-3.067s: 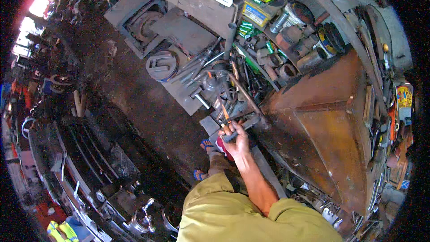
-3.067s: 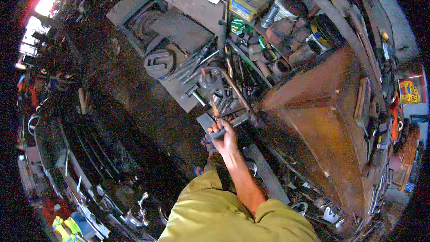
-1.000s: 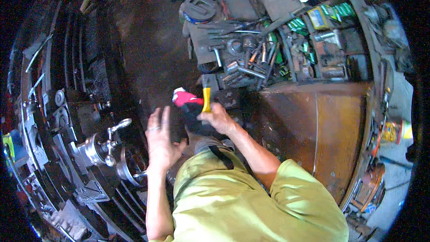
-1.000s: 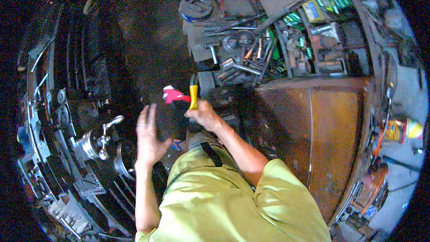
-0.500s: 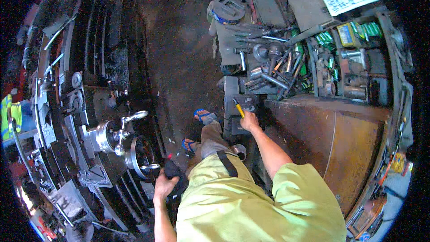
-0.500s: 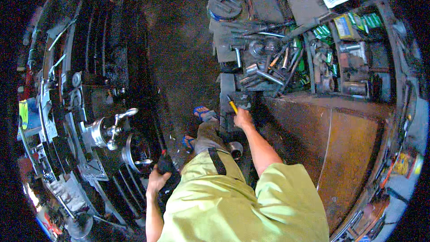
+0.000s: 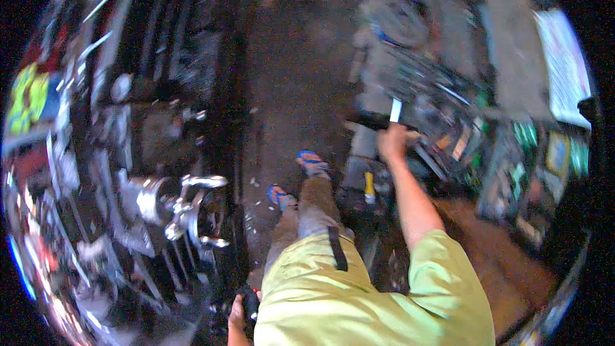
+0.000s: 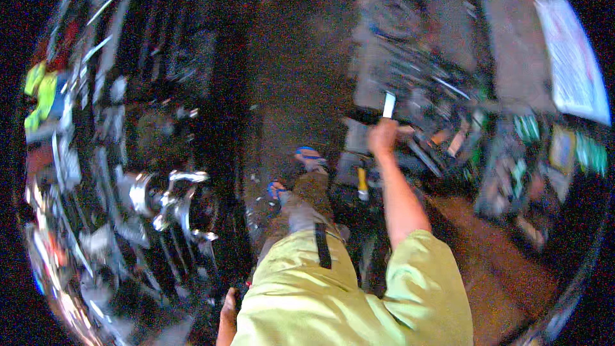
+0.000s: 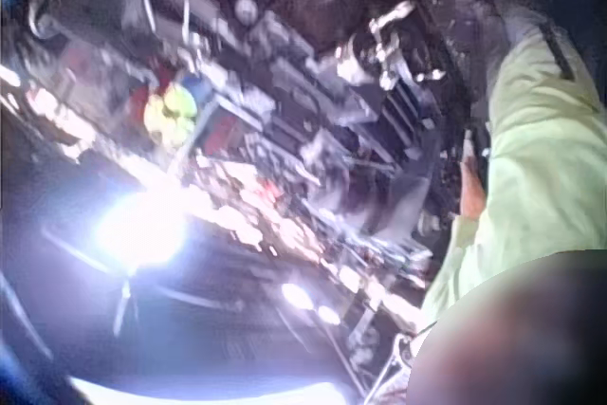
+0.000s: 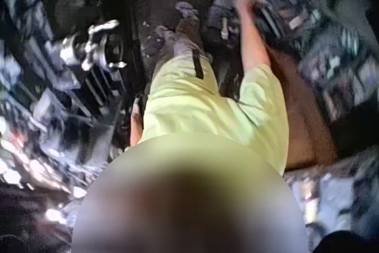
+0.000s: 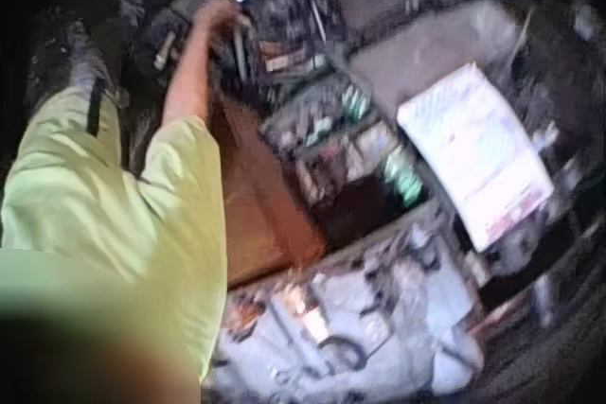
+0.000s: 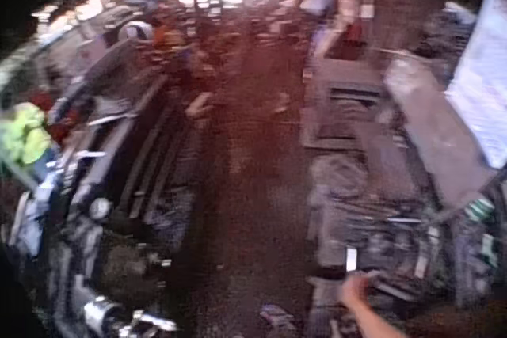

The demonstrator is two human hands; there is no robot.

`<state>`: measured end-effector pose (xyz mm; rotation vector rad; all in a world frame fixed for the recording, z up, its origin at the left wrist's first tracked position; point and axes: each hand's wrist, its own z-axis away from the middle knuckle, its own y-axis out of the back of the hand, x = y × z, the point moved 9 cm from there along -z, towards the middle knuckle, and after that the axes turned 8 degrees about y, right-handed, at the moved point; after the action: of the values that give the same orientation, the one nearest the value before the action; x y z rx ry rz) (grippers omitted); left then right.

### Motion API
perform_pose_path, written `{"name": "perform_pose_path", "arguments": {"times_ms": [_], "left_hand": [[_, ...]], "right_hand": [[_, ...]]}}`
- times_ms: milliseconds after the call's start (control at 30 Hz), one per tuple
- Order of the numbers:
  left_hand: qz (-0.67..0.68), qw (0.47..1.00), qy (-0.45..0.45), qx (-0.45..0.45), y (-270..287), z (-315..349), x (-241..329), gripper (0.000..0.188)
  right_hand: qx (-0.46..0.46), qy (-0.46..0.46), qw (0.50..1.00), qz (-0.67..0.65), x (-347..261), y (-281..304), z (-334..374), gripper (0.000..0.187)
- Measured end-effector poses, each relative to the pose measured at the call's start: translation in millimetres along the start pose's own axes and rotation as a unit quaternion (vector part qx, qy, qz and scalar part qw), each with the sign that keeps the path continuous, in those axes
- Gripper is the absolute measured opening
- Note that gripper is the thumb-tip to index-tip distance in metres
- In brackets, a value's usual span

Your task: The person operates a lathe to machine a cylindrical metal part, then wipes the part with a cloth. The person then walks to a bench grinder and sharpens a small metal tool against the grinding wheel.

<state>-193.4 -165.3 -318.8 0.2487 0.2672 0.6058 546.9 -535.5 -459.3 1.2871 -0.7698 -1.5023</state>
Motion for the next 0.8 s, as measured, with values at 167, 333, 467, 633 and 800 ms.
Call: {"name": "perform_pose_path", "arguments": {"times_ms": [167,333,467,633,800], "left_hand": [[0.19,0.97,0.067,-0.138,-16.9,-6.6,-33.3,0.043],[0.101,0.993,0.04,0.032,15.1,8.2,-28.7,0.044],[0.067,0.994,0.036,0.084,7.3,24.2,-23.1,0.05],[0.125,0.99,0.06,0.028,-10.0,15.9,-29.3,0.048],[0.123,0.992,0.027,0.023,-22.3,1.0,-15.9,0.048]], "right_hand": [[-0.07,0.0,0.994,0.078,68.2,-22.0,-68.9,0.035],[-0.024,-0.117,0.982,0.149,170.3,-67.0,-95.0,0.049],[-0.1,-0.114,0.983,0.1,191.7,-87.9,-104.3,0.054],[-0.075,-0.01,0.982,0.174,117.5,-40.5,-91.2,0.031],[0.037,0.139,0.99,0.012,-54.6,9.1,-59.0,0.029]]}}
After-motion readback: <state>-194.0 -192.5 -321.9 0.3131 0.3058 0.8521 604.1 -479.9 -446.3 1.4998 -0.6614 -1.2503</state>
